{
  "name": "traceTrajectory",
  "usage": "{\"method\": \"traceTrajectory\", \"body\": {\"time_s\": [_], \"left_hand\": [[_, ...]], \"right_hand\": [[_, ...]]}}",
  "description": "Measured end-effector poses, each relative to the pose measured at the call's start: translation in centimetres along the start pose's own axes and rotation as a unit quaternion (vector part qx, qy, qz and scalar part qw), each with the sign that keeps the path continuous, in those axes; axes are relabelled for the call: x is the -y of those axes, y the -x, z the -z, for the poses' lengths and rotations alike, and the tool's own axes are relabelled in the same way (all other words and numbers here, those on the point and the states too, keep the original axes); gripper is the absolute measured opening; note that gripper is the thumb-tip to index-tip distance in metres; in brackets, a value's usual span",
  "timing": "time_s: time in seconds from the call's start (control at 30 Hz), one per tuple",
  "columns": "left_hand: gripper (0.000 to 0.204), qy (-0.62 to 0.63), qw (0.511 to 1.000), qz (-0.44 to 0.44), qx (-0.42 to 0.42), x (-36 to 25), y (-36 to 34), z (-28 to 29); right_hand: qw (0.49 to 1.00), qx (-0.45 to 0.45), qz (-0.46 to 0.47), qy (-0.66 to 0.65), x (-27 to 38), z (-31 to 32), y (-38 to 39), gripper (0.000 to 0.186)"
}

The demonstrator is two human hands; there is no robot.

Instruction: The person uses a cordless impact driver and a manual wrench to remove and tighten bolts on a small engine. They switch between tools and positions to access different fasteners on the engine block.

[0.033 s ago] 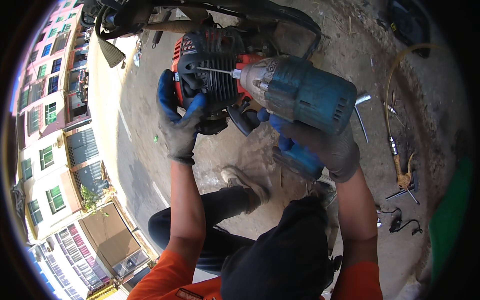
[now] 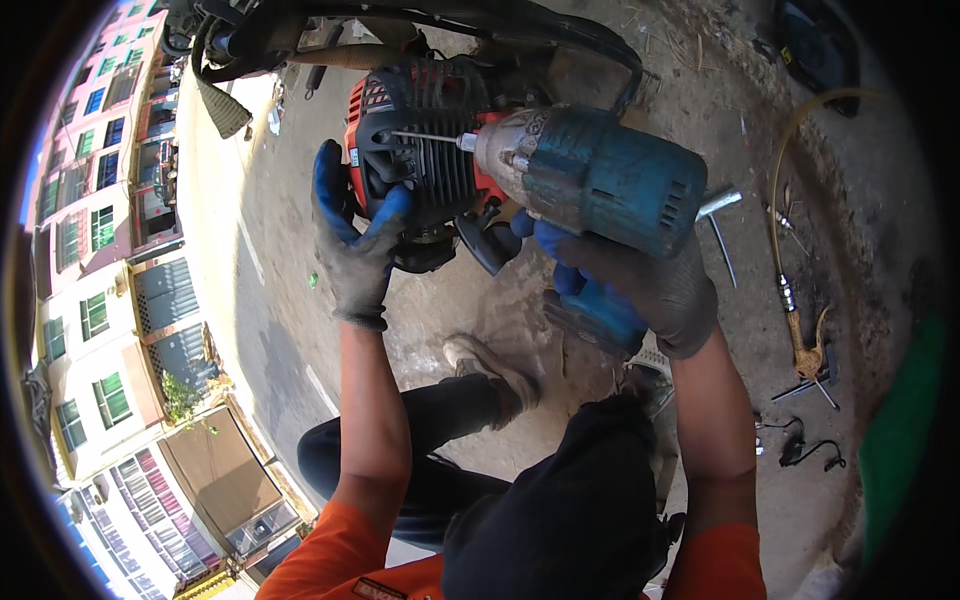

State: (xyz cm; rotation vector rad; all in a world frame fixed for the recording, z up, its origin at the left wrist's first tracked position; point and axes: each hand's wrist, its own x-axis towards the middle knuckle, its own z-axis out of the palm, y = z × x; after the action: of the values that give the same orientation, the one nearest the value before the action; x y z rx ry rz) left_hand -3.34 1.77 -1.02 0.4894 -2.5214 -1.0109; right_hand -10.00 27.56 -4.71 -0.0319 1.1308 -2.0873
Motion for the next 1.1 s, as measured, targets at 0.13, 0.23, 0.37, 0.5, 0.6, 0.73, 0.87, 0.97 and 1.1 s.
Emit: {"method": "traceTrajectory", "body": {"time_s": [0.13,0.23,0.37,0.5,0.6,0.73,0.87,0.97,1.1], "left_hand": [[0.084,-0.111,0.993,-0.038,0.032,0.9,-2.6,0.8],[0.09,-0.068,0.996,-0.043,0.025,2.3,-2.7,0.5],[0.089,-0.009,0.999,0.002,0.031,2.0,-2.5,0.1],[0.089,0.026,0.998,0.033,0.053,1.4,-2.6,0.0],[0.092,0.083,0.993,0.051,0.062,1.6,-2.7,-0.1],[0.097,0.131,0.987,0.058,0.072,2.6,-2.7,-0.1],[0.098,0.149,0.984,0.065,0.076,2.2,-2.7,-0.4],[0.098,0.154,0.982,0.083,0.078,1.5,-2.7,-0.3],[0.098,0.173,0.978,0.078,0.081,2.3,-2.8,-0.2]], "right_hand": [[0.999,0.005,0.025,0.023,0.3,0.2,-1.8,0.04],[0.999,0.01,0.019,0.042,0.6,0.3,-2.3,0.04],[0.997,0.01,0.005,0.071,0.7,1.1,-2.4,0.047],[0.998,0.027,0.008,0.058,1.0,1.2,-2.3,0.059],[0.993,0.031,0.065,0.093,0.2,0.6,-2.9,0.066],[0.997,0.065,0.045,0.013,-0.4,0.7,-3.6,0.072],[0.991,0.085,0.052,0.085,-0.6,0.8,-4.5,0.074],[0.986,0.095,0.033,0.135,-0.7,0.8,-4.8,0.072],[0.984,0.114,0.073,0.114,-1.6,0.9,-5.0,0.067]]}}
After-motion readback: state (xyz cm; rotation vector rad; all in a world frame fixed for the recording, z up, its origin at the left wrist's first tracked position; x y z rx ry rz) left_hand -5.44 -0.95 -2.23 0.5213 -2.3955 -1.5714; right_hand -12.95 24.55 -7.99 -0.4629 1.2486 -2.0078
